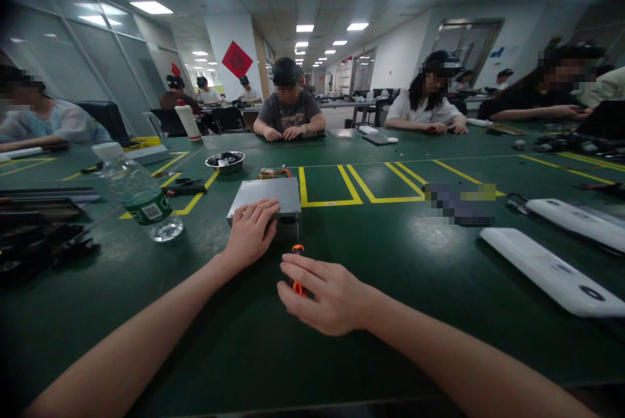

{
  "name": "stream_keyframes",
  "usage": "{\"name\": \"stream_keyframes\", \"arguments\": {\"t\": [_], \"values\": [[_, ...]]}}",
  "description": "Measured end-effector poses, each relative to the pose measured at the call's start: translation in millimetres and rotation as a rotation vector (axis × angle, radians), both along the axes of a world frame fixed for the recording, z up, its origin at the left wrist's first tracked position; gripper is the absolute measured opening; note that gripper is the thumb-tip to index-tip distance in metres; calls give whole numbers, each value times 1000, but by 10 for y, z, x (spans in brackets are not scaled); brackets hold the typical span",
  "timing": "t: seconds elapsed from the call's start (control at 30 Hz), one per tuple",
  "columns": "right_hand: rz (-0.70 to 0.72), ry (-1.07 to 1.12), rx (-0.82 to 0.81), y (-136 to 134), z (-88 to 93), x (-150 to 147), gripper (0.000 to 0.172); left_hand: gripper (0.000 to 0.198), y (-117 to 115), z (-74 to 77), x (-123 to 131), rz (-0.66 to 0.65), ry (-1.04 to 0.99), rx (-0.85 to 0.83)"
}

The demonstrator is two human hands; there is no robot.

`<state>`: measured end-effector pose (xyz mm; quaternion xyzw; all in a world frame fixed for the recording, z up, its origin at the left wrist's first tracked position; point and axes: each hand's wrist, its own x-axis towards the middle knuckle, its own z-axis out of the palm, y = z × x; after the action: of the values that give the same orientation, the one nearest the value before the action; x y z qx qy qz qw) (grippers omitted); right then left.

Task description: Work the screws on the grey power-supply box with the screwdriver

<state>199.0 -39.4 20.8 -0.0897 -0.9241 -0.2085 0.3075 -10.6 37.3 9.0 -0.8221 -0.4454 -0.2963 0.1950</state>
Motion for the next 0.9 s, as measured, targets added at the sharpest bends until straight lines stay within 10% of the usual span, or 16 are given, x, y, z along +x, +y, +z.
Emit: {"name": "stream_keyframes", "arguments": {"t": [0.9], "values": [[3, 90, -56, -26, -35, -33, 24, 31, 4, -10, -5, -1, -2, 1]]}}
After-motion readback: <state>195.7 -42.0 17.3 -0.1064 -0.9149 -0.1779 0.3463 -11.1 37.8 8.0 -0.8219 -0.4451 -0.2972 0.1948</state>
